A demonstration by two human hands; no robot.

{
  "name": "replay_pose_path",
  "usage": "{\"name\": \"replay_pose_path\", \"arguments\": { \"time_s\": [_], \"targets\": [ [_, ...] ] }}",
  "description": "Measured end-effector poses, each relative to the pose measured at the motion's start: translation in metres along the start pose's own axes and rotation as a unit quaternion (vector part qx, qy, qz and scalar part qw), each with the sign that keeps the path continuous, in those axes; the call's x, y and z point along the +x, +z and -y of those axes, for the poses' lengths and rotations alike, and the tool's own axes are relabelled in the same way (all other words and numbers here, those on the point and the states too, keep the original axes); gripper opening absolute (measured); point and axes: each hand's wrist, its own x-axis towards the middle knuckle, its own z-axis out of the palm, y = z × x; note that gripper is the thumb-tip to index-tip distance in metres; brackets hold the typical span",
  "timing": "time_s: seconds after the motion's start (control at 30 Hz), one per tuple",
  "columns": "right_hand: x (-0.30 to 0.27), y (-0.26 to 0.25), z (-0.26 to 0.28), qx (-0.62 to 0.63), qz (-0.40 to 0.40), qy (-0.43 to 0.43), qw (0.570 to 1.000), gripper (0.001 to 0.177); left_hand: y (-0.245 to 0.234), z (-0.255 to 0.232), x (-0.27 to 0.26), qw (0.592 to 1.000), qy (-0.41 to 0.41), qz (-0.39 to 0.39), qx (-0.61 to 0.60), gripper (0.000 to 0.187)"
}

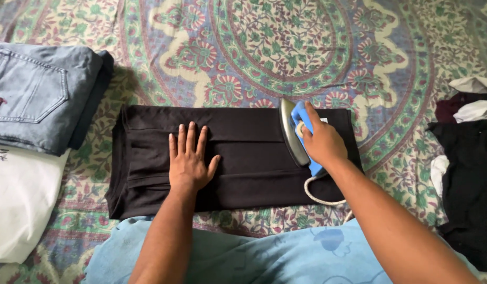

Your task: The person irons and folds a black shirt and beige shorts on a bed.

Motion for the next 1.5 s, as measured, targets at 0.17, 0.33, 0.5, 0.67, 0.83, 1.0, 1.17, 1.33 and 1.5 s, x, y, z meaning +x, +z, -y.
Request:
{"name": "replay_pose_path", "arguments": {
  "time_s": [0.17,0.33,0.5,0.67,0.83,1.0,1.17,1.33,1.5],
  "targets": [
    [0.022,0.005,-0.011,0.003,-0.039,-0.021,0.999,0.075,-0.001,-0.002,0.001,1.000,0.012,-0.008,-0.012,0.087],
    [0.012,-0.005,-0.023,0.007,-0.025,-0.006,1.000,0.074,0.002,-0.001,0.001,1.000,0.008,-0.023,-0.002,0.086],
    [0.002,-0.019,-0.064,-0.030,-0.028,0.036,0.999,0.074,0.002,-0.002,0.000,1.000,0.010,-0.027,0.007,0.086],
    [0.003,-0.033,-0.100,-0.034,-0.040,0.075,0.996,0.076,0.005,-0.001,0.000,1.000,0.004,-0.024,0.006,0.086],
    [0.011,-0.034,-0.129,-0.032,-0.060,0.170,0.983,0.076,0.006,0.000,0.002,1.000,0.005,-0.014,0.024,0.087],
    [0.026,-0.007,-0.190,0.034,-0.146,0.078,0.986,0.075,0.009,0.004,0.006,1.000,-0.003,-0.023,-0.015,0.088],
    [0.030,-0.009,-0.167,0.106,-0.181,-0.020,0.978,0.073,-0.019,0.048,0.025,0.996,-0.029,0.049,-0.072,0.098],
    [0.004,-0.046,-0.074,0.109,-0.050,-0.105,0.987,0.075,-0.047,0.146,0.020,0.962,-0.207,-0.052,-0.172,0.055],
    [0.010,-0.030,0.033,0.118,0.063,-0.241,0.961,0.071,0.049,0.223,-0.006,0.900,-0.254,-0.096,-0.340,0.048]
  ]
}}
